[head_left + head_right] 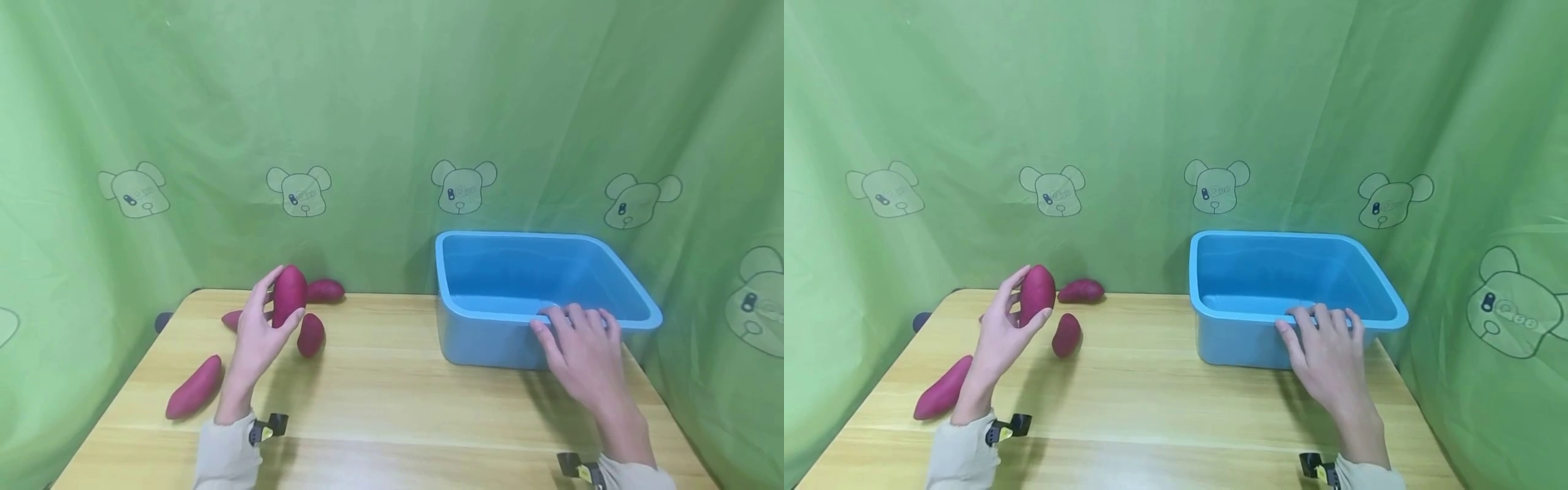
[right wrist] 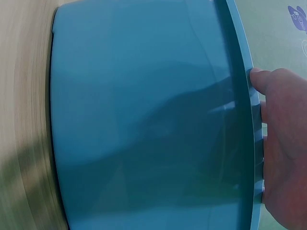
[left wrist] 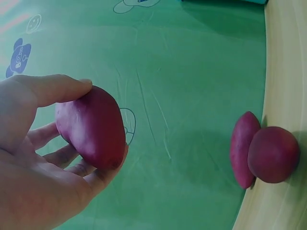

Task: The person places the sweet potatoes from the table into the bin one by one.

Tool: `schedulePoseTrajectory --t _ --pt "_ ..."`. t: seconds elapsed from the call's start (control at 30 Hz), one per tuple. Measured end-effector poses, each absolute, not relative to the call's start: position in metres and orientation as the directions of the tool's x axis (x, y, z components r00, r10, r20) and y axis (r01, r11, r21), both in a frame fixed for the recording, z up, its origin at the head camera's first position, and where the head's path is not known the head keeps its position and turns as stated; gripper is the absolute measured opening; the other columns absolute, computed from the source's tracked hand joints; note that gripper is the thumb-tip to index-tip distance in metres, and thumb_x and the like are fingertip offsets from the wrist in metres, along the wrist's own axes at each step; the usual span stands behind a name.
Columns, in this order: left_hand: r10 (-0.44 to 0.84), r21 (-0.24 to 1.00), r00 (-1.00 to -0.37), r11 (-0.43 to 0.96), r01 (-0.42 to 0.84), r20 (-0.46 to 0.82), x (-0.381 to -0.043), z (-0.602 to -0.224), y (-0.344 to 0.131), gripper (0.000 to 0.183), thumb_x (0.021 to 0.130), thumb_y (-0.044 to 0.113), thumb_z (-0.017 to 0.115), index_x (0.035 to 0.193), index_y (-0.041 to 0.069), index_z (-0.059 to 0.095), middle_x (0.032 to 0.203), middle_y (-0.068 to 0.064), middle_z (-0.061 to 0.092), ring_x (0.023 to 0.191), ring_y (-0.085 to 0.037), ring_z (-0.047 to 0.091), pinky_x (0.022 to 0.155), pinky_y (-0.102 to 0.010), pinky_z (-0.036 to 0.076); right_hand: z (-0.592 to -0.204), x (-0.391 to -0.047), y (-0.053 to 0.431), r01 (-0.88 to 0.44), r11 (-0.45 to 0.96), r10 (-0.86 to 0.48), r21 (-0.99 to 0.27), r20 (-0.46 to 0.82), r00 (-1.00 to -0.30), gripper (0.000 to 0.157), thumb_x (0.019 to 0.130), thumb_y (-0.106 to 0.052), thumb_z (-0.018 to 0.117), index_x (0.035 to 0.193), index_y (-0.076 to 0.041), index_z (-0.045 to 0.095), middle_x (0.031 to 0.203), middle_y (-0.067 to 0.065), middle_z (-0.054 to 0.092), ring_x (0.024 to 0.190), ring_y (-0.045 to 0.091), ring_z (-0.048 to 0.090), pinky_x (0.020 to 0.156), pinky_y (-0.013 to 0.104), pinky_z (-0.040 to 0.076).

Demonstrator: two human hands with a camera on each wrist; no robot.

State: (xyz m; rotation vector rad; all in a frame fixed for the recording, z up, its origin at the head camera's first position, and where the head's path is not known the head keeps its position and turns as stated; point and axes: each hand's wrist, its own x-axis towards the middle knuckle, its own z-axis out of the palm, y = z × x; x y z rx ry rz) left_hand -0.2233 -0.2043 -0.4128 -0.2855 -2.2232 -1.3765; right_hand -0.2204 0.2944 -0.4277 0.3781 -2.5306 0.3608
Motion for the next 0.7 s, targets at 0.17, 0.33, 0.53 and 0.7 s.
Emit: schedulePoseTrajectory --t 0.17,0.33,0.53,0.7 --pt "-0.093 0.793 -0.853 0.431 0.430 0.513 -0.223 -0.410 -0.198 0.076 0.088 0.002 0.078 0.154 0.013 0.044 0.147 -0.014 0.049 0.124 -0.036 0.055 0.097 -0.053 0.054 -0.428 -0.220 0.295 -0.339 0.924 -0.190 -0.178 0.556 -0.809 0.035 0.107 -0.039 0.049 0.123 -0.010 0.061 0.116 0.023 0.061 0.116 0.050 0.047 0.110 0.075 0.017" --pt "-0.099 0.804 -0.854 0.407 0.434 0.511 -0.223 -0.409 -0.196 0.074 0.088 0.002 0.078 0.154 0.015 0.045 0.143 -0.014 0.050 0.125 -0.037 0.055 0.099 -0.054 0.053 -0.426 -0.220 0.294 -0.345 0.922 -0.195 -0.176 0.559 -0.806 0.035 0.107 -0.038 0.049 0.123 -0.010 0.062 0.116 0.022 0.061 0.116 0.050 0.048 0.110 0.074 0.017" --pt "-0.102 0.807 -0.855 0.403 0.432 0.508 -0.223 -0.409 -0.192 0.077 0.087 0.000 0.078 0.155 0.015 0.044 0.145 -0.012 0.049 0.125 -0.034 0.055 0.099 -0.052 0.053 -0.425 -0.220 0.294 -0.345 0.921 -0.194 -0.178 0.558 -0.807 0.034 0.107 -0.038 0.050 0.122 -0.010 0.062 0.115 0.022 0.061 0.115 0.050 0.048 0.110 0.074 0.017" --pt "-0.093 0.802 -0.851 0.402 0.442 0.516 -0.225 -0.408 -0.187 0.078 0.087 0.000 0.078 0.155 0.016 0.043 0.149 -0.012 0.048 0.127 -0.034 0.054 0.099 -0.053 0.052 -0.425 -0.219 0.294 -0.348 0.920 -0.195 -0.182 0.556 -0.808 0.032 0.107 -0.037 0.051 0.122 -0.010 0.061 0.115 0.022 0.060 0.114 0.050 0.048 0.110 0.075 0.016"
